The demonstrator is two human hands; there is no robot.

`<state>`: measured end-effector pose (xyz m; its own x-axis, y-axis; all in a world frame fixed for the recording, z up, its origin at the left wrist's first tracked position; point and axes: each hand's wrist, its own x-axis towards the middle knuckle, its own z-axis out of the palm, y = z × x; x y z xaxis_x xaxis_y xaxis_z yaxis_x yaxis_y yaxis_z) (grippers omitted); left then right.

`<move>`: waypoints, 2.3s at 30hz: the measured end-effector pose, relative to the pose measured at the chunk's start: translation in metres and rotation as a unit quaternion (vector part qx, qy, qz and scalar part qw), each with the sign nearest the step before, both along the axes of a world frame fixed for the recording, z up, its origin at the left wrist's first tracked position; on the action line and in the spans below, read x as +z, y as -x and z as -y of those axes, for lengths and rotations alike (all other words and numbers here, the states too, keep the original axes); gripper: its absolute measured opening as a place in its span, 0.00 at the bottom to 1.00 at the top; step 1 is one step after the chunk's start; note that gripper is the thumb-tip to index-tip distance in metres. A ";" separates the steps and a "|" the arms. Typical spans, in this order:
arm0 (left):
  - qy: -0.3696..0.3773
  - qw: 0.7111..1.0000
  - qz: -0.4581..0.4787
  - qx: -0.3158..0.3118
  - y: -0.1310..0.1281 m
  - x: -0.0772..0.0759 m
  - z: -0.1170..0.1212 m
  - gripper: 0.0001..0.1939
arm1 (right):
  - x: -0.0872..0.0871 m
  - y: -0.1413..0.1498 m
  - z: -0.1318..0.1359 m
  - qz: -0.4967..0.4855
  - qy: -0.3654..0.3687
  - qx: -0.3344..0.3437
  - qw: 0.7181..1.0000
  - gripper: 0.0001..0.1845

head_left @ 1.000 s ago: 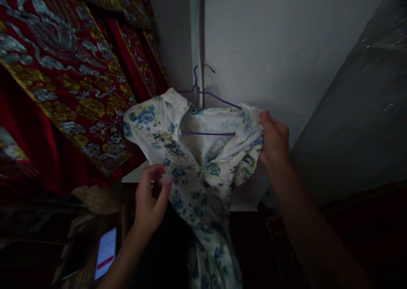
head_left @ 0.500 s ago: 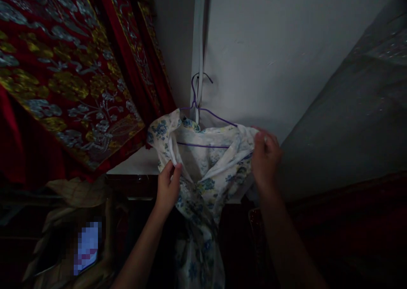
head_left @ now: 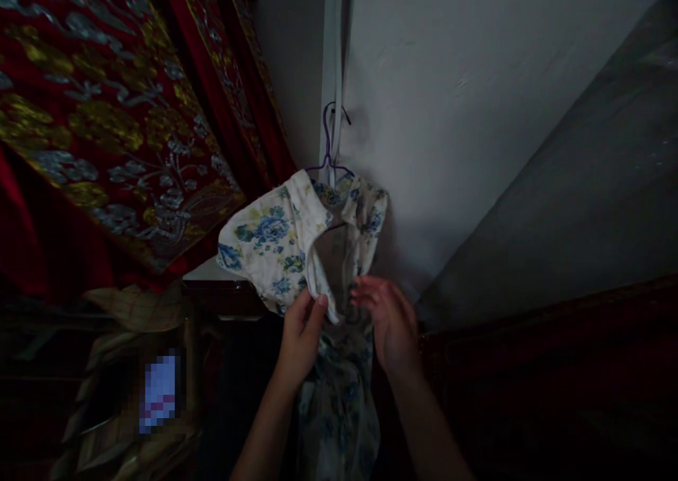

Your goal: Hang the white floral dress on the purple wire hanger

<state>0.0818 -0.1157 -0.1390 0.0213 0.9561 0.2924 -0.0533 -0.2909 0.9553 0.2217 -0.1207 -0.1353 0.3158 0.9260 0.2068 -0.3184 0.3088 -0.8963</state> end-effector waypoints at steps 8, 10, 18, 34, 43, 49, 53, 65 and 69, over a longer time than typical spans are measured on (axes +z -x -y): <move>0.041 0.997 0.070 -0.004 -0.005 0.013 0.014 0.16 | -0.045 0.013 0.027 0.105 0.156 0.088 0.978 0.28; 0.044 0.997 0.071 -0.003 -0.003 0.016 0.018 0.16 | -0.025 0.014 0.018 0.121 0.138 0.139 0.973 0.28; 0.070 0.992 0.102 0.004 0.000 0.009 0.029 0.16 | -0.021 0.016 0.027 0.095 0.136 0.169 0.972 0.19; 0.031 0.989 0.074 0.125 -0.015 -0.073 0.033 0.11 | -0.033 0.017 0.034 0.119 0.196 0.222 0.948 0.16; 0.009 0.998 -0.018 0.052 -0.022 -0.073 0.032 0.12 | -0.012 0.012 0.026 0.148 0.187 0.221 0.946 0.20; -0.041 0.991 -0.121 0.028 -0.038 -0.084 0.033 0.12 | 0.070 -0.014 -0.025 0.127 0.120 0.104 0.979 0.17; -0.066 0.983 -0.172 0.009 -0.034 -0.088 0.030 0.11 | 0.132 -0.008 -0.055 0.125 0.039 0.077 0.988 0.15; -0.286 0.949 -0.123 0.061 0.014 0.089 -0.030 0.26 | 0.129 0.006 -0.023 0.225 -0.066 0.102 0.967 0.15; -0.356 0.900 -0.249 0.041 0.015 0.140 -0.049 0.09 | 0.119 0.003 -0.031 0.273 -0.083 0.090 0.954 0.15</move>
